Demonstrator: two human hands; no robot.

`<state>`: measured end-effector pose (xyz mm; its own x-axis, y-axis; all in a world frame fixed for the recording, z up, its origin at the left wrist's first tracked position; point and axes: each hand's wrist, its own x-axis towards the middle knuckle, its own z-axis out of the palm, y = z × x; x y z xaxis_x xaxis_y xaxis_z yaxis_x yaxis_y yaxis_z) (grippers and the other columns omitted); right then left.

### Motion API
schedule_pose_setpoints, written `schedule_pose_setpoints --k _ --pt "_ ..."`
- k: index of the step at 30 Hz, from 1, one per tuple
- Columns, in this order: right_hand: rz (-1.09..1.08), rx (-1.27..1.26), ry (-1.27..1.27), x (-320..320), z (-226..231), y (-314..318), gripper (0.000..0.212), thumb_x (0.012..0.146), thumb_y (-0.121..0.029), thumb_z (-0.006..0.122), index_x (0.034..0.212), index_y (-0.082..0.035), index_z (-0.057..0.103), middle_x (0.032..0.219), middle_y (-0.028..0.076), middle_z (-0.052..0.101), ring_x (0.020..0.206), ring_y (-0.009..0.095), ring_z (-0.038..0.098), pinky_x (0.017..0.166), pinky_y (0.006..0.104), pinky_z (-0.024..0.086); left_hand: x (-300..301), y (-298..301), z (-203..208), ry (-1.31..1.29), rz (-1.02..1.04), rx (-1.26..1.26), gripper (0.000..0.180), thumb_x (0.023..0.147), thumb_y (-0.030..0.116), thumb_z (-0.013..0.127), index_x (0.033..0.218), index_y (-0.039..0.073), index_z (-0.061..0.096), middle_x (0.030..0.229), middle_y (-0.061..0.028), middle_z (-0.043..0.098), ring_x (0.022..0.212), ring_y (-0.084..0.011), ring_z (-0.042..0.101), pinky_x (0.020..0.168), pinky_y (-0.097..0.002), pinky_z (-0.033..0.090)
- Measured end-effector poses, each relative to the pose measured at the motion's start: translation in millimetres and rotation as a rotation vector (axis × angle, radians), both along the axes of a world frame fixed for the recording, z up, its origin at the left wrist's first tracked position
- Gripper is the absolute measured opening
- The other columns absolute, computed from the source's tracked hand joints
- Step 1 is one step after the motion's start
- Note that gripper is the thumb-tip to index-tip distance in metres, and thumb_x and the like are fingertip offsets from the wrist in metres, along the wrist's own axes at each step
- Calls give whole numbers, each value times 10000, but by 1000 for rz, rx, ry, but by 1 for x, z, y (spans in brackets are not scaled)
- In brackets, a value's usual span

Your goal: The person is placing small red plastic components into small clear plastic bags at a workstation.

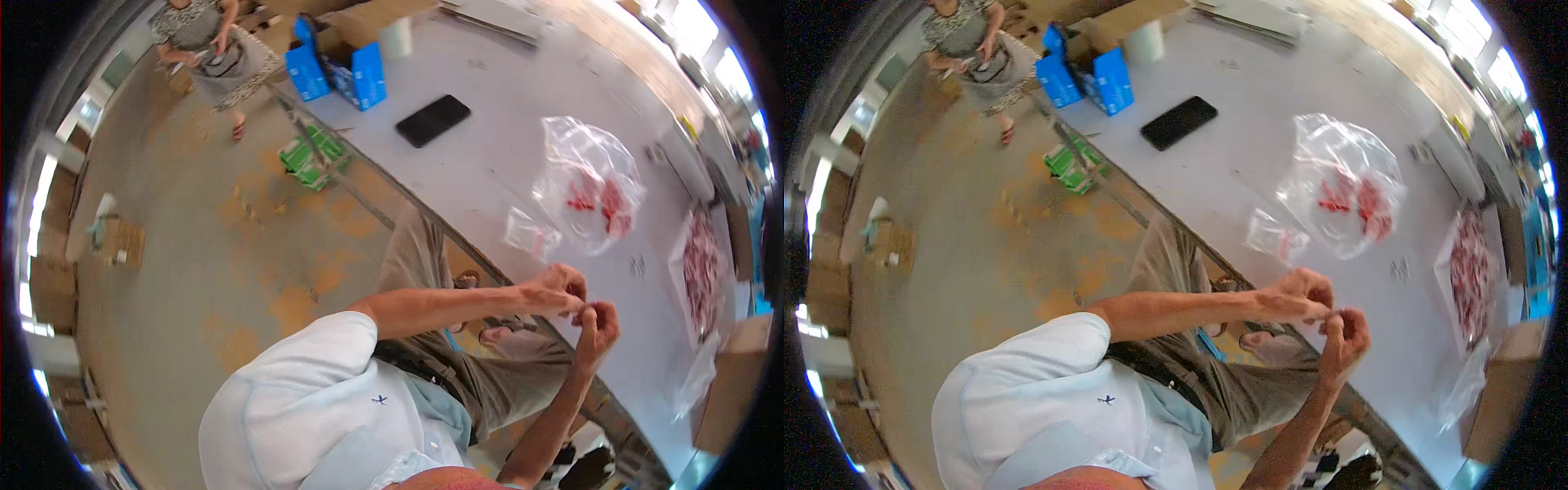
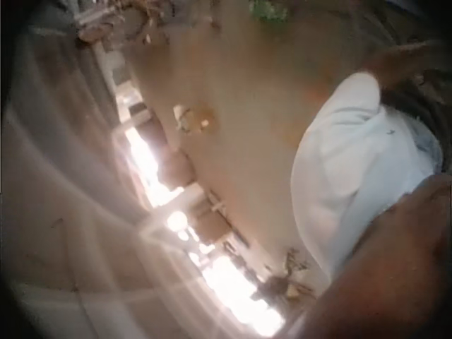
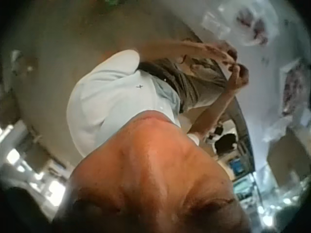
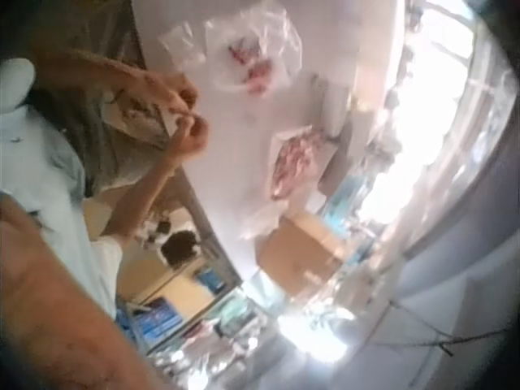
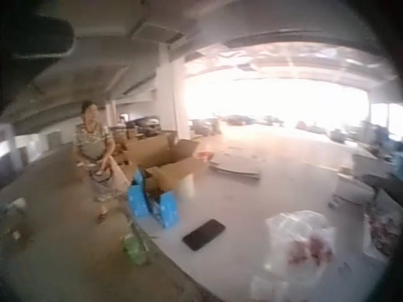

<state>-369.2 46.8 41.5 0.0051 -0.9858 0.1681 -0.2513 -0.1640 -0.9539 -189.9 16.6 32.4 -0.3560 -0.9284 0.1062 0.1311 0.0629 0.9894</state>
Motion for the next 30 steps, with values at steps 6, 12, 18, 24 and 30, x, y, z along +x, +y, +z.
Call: schedule_pose_setpoints --k 6,12,18,24,30 --pt "56 -26 -127 7 -6 -16 125 945 -107 599 923 12 630 776 52 631 658 127 611 627 283 524 6 -3 -4 109 83 3 128 817 69 696 852 -51 667 760 -87 673 682 -158 638 588 -317 506" --pt "22 79 -146 15 -2 -16 241 1002 -215 648 968 24 655 826 63 662 714 139 668 665 306 594 -2 -2 -8 -122 298 -250 97 800 44 698 828 -40 659 786 -144 676 749 -203 657 650 -359 524" --pt "-10 47 -133 6 8 -9 226 984 -142 630 1000 80 670 839 99 687 714 180 667 674 330 586 -11 -7 -16 -73 261 -282 120 820 49 661 877 -50 698 800 -184 707 733 -211 680 656 -362 547" --pt "68 60 41 28 13 -24 189 970 -91 611 1022 57 715 822 102 734 748 136 695 675 281 572 18 -10 -6 -203 250 -249 68 871 -8 659 905 -42 707 780 -131 728 718 -157 703 641 -310 567" --pt "-33 3 224 20 11 -13 206 863 -125 652 982 27 723 756 165 715 652 183 671 637 346 549 9 -6 6 -486 202 -451 38 875 21 659 894 -10 651 825 -148 629 706 -258 636 643 -389 501"
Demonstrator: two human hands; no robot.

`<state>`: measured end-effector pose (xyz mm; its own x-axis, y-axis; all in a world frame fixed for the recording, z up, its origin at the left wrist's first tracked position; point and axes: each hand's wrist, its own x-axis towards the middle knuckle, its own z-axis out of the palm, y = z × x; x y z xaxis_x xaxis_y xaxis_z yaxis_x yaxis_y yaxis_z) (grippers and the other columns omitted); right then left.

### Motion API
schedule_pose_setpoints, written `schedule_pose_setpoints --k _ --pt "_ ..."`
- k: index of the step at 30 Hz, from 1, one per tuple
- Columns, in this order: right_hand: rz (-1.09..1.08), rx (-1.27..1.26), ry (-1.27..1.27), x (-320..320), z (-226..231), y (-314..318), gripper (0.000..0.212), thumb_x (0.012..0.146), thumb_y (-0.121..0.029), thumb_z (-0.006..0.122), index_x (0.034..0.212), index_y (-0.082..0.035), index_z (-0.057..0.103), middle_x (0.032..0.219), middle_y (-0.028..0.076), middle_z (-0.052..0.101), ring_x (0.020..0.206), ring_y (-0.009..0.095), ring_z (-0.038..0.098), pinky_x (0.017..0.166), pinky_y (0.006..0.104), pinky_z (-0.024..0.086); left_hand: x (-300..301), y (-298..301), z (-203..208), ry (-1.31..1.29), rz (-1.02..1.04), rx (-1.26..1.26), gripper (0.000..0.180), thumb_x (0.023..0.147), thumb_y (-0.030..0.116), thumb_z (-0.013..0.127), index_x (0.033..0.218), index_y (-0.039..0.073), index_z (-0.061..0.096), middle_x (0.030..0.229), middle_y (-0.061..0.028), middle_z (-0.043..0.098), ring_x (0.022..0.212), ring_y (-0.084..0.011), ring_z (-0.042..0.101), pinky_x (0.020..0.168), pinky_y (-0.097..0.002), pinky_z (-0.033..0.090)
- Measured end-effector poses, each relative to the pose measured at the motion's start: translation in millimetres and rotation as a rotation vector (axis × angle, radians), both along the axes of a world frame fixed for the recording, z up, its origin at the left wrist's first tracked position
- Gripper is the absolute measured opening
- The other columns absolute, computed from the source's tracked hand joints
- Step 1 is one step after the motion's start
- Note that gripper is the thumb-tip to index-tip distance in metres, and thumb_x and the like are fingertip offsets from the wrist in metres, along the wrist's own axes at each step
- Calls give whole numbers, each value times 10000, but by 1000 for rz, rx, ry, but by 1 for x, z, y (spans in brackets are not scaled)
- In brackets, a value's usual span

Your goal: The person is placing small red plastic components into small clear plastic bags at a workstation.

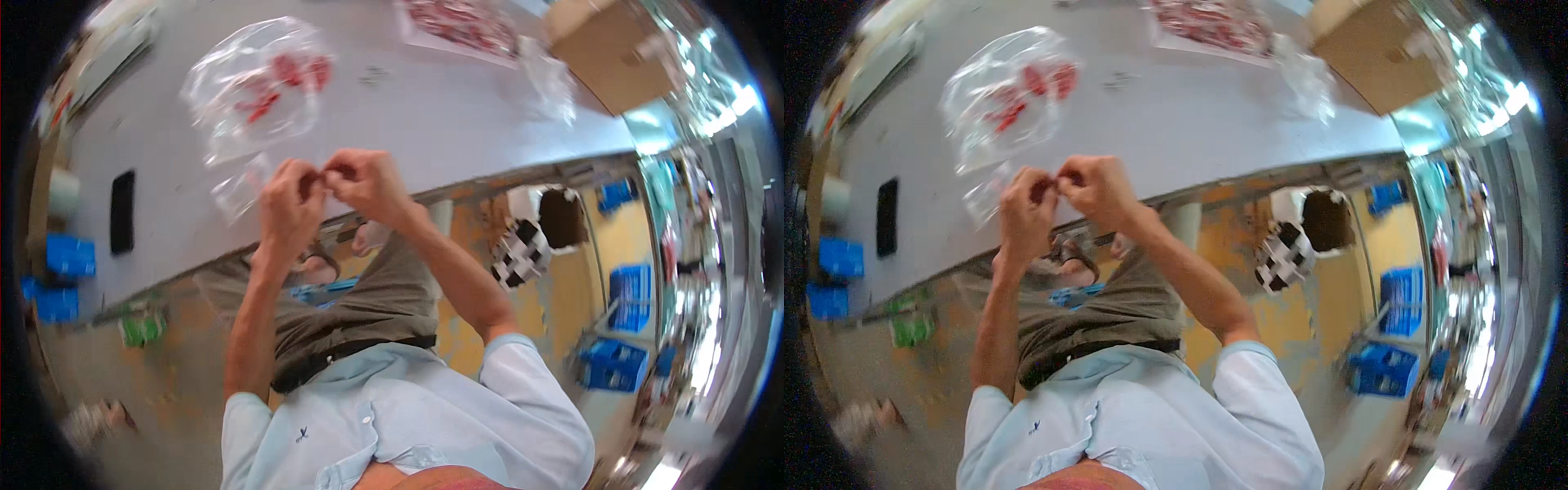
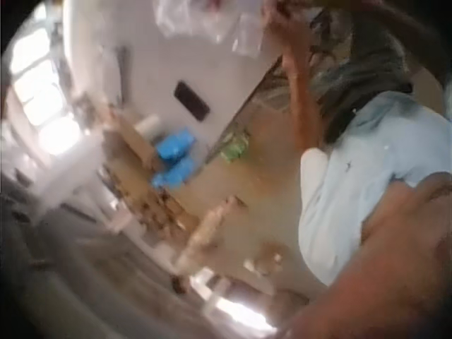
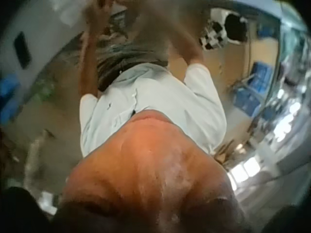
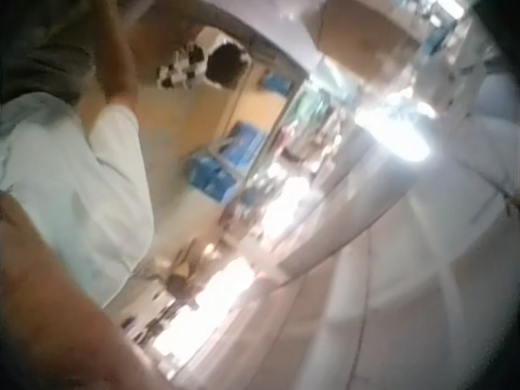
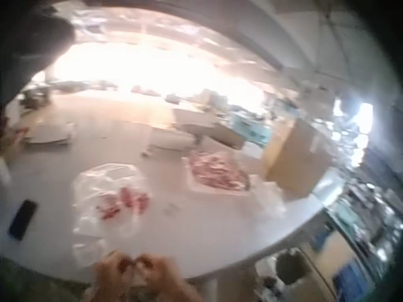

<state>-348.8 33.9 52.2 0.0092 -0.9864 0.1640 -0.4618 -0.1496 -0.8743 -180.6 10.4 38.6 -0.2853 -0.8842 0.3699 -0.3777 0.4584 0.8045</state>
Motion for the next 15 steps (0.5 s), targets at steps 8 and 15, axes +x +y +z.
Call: schedule_pose_setpoints --k 8,15 --pt "-95 -7 -319 -11 -2 11 169 888 -103 631 926 52 685 730 38 677 655 81 614 597 264 524 -38 19 -11 337 101 22 73 967 37 623 907 -3 611 826 -34 559 711 -90 545 638 -271 471" --pt "-88 -82 -5 -31 4 16 172 846 -119 660 902 37 708 715 134 703 623 173 661 598 332 534 -34 19 16 -55 -37 -140 64 898 28 700 940 -4 665 847 -85 622 699 -169 602 636 -315 493"
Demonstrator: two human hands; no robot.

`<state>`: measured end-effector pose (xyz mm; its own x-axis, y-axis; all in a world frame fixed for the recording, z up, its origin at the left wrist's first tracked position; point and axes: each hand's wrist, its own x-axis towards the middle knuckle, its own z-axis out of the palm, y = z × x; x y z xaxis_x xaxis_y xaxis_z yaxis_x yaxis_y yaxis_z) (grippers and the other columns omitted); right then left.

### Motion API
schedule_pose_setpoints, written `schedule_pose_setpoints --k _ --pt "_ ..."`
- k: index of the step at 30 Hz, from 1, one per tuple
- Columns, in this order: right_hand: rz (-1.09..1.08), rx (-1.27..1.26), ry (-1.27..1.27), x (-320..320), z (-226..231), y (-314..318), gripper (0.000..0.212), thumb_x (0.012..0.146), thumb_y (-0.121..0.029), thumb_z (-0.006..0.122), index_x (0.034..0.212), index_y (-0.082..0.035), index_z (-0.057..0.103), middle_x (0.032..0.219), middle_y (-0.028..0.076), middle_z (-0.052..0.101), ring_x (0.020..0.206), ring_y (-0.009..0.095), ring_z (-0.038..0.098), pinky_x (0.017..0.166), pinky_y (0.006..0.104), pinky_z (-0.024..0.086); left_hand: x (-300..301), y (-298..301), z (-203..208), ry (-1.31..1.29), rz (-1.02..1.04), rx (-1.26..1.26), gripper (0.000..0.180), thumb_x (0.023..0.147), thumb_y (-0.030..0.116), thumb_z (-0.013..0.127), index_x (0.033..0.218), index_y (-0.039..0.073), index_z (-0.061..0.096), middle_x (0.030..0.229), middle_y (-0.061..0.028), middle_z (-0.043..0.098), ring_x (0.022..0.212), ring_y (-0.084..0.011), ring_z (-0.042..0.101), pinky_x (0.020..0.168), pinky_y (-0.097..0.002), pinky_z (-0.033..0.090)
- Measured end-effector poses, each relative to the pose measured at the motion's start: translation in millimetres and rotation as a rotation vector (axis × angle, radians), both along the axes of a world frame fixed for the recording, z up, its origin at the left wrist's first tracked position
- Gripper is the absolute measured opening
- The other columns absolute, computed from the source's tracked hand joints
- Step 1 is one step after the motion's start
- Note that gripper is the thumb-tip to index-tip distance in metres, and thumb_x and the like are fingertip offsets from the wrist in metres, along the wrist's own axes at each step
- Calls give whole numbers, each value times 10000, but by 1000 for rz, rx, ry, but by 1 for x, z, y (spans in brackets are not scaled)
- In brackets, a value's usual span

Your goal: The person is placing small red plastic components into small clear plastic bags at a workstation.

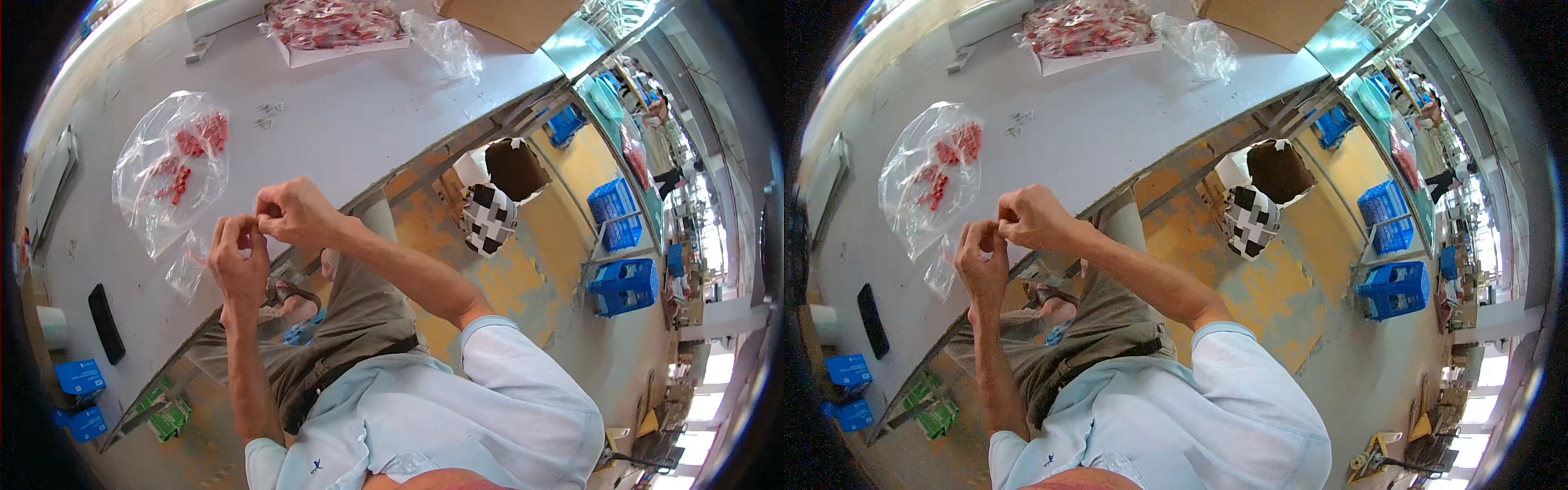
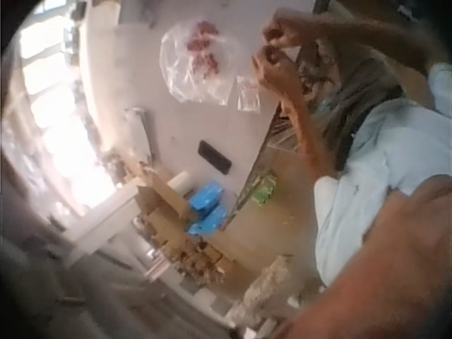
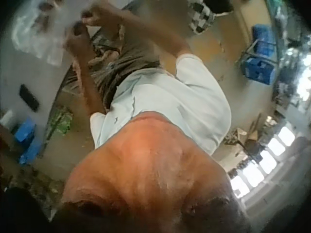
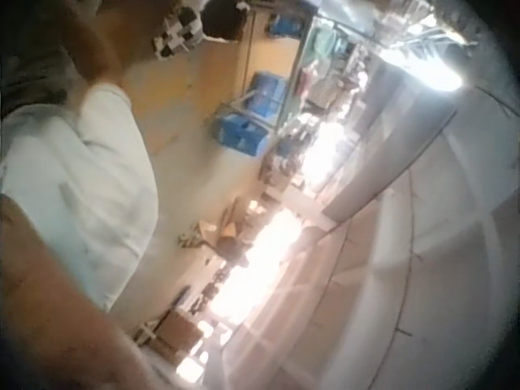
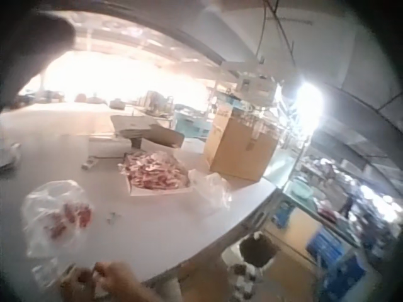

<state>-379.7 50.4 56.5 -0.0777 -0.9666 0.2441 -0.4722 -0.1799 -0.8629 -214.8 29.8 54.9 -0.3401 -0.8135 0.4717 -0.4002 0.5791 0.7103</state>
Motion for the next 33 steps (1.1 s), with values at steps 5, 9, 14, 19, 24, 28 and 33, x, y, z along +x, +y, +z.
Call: schedule_pose_setpoints --k 5,9,14,19,24,28,33 --pt "24 -55 285 1 6 3 175 779 -142 678 870 1 720 711 182 682 652 299 684 614 382 536 3 -5 0 -59 -28 55 84 851 23 721 913 -13 677 821 -106 627 686 -193 614 633 -321 497" --pt "73 -54 213 7 5 3 161 798 -145 675 872 -9 715 695 157 679 642 234 674 615 365 532 13 -13 -6 93 -88 228 78 838 26 725 864 -29 676 757 -102 626 666 -169 614 624 -323 494" --pt "16 97 94 -12 8 3 113 827 -110 665 857 -3 685 645 25 591 634 66 524 573 288 465 3 -16 -15 200 -63 331 88 889 57 688 826 4 656 700 12 586 656 -62 526 580 -242 427" --pt "-28 162 -28 -16 16 9 132 843 -115 635 861 7 682 640 27 580 619 57 504 559 270 440 3 -14 -11 345 -110 530 114 905 109 666 841 15 655 704 19 579 646 -60 525 569 -237 417" --pt "-6 94 -4 3 4 -6 174 849 -144 630 853 21 684 640 39 589 615 81 523 567 288 450 -1 -5 -12 196 35 322 71 860 6 652 927 -2 629 698 -115 615 619 -182 612 584 -350 502" --pt "-41 85 39 4 5 -7 209 830 -185 675 838 22 699 661 143 645 589 164 599 580 332 494 5 -10 -16 99 -20 -32 132 826 -21 640 949 27 647 861 -142 638 718 -280 668 643 -405 535" --pt "-120 140 4 -7 4 -4 208 819 -192 687 811 15 693 646 111 649 587 158 606 564 329 495 4 -10 -4 -117 -110 -205 170 844 7 678 1002 51 723 859 -105 636 735 -294 655 666 -414 533"
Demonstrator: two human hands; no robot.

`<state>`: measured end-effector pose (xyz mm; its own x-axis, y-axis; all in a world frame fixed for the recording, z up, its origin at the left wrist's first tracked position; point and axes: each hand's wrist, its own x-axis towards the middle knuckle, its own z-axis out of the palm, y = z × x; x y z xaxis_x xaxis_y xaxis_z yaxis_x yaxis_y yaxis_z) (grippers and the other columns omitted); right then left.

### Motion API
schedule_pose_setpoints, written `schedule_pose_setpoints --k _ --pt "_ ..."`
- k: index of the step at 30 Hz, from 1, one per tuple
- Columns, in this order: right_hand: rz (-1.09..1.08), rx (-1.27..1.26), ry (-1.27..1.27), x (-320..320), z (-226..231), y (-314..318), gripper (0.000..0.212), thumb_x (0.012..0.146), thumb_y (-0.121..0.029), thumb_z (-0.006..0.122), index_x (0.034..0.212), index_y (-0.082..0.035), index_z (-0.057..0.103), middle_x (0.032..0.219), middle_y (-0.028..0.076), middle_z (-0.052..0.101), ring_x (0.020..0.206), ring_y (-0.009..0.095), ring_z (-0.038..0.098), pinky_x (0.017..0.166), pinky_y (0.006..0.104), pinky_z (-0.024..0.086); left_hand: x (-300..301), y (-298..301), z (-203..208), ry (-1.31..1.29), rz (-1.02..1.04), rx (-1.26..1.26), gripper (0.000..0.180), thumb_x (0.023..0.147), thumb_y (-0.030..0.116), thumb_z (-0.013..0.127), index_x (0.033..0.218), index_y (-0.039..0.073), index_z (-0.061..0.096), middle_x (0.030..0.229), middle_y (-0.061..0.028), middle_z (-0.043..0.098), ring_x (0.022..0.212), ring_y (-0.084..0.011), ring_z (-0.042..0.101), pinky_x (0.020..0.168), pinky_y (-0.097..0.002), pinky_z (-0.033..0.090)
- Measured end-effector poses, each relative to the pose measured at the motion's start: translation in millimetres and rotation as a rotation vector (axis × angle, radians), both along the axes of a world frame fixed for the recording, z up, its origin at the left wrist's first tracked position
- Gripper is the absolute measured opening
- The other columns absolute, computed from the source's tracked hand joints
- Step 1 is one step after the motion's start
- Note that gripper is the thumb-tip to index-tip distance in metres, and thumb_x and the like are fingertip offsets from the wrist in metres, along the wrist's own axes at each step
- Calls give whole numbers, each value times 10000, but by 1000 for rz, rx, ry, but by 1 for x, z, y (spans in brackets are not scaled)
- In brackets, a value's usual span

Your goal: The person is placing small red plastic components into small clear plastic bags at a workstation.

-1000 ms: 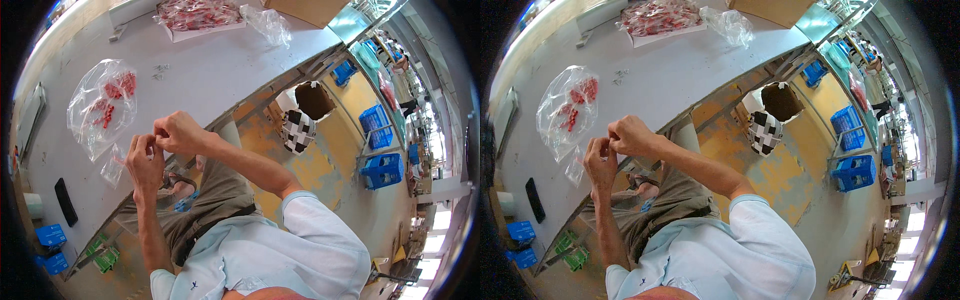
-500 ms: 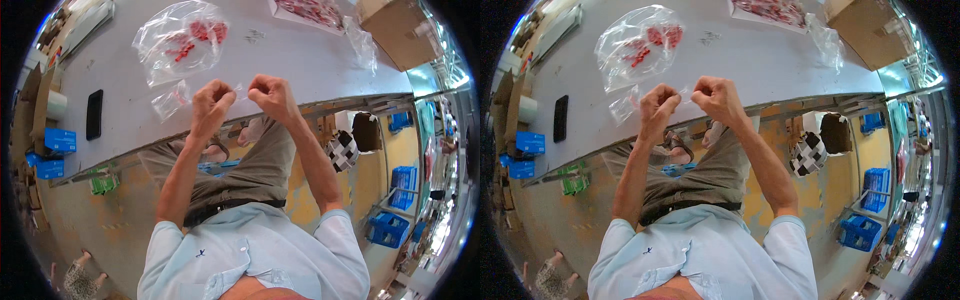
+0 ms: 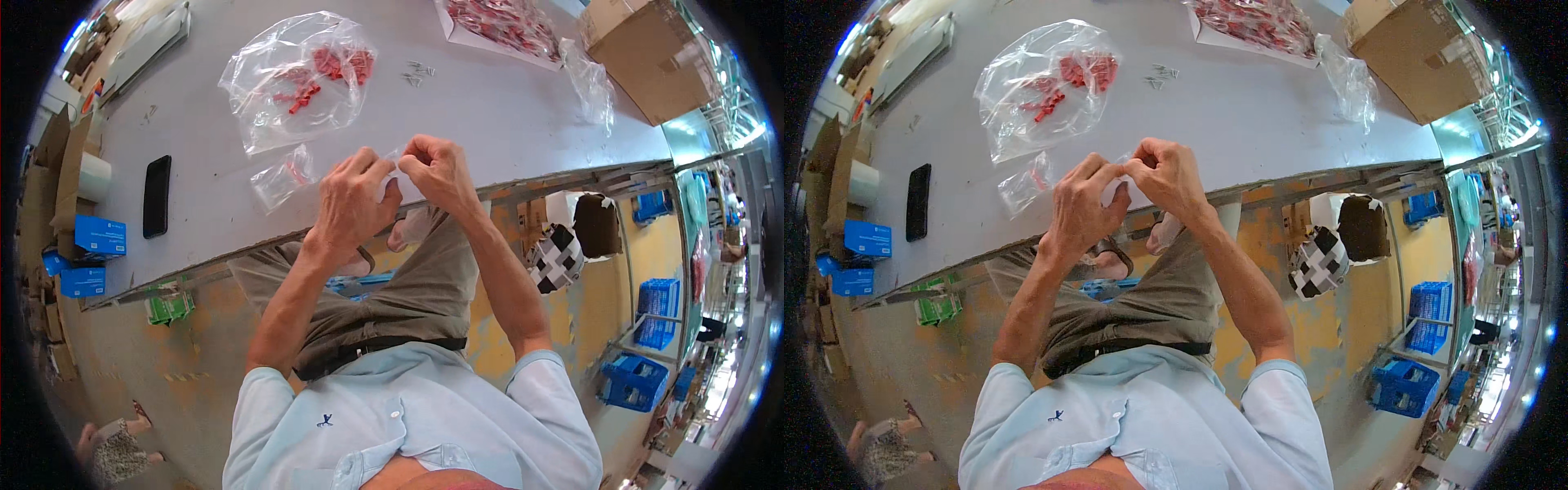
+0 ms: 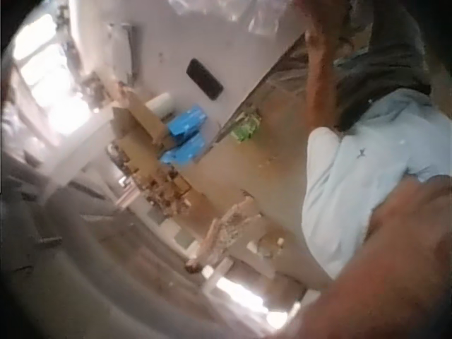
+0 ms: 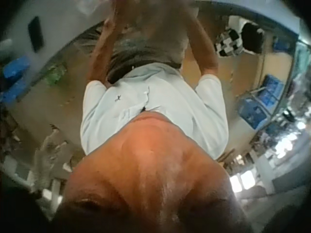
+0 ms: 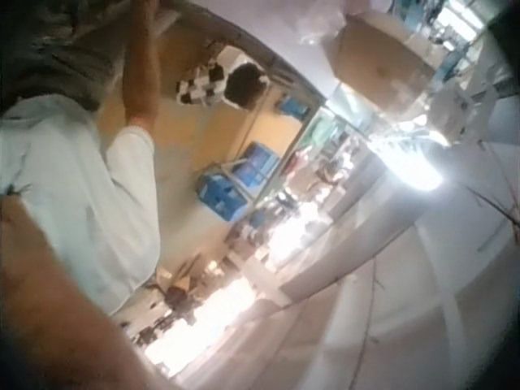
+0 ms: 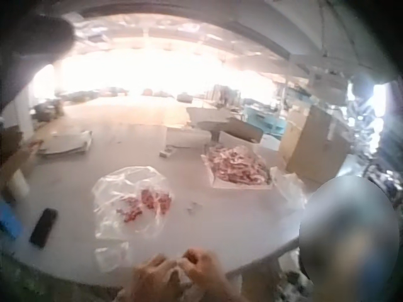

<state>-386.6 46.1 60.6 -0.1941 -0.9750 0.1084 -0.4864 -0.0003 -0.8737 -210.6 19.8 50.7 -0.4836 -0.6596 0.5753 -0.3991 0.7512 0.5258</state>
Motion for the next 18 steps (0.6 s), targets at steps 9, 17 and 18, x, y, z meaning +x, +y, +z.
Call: schedule_pose_setpoints --k 9,17,18 --pt "5 25 123 8 8 -14 163 830 -132 669 796 28 658 651 28 603 626 81 538 562 280 456 -2 -13 -5 -76 73 28 162 837 16 726 997 34 723 826 -109 680 725 -282 687 661 -376 559" --pt "67 -2 131 -1 5 -28 181 843 -165 682 860 11 718 697 103 700 628 145 642 597 320 523 0 -35 -20 93 21 266 121 884 37 725 996 -2 702 929 -172 740 794 -306 744 702 -383 590" --pt "92 -13 50 -2 2 -30 184 864 -161 682 897 12 734 715 102 713 634 139 643 598 316 523 0 -39 -22 97 9 266 115 888 35 722 993 -6 701 938 -178 738 806 -306 745 713 -382 592"
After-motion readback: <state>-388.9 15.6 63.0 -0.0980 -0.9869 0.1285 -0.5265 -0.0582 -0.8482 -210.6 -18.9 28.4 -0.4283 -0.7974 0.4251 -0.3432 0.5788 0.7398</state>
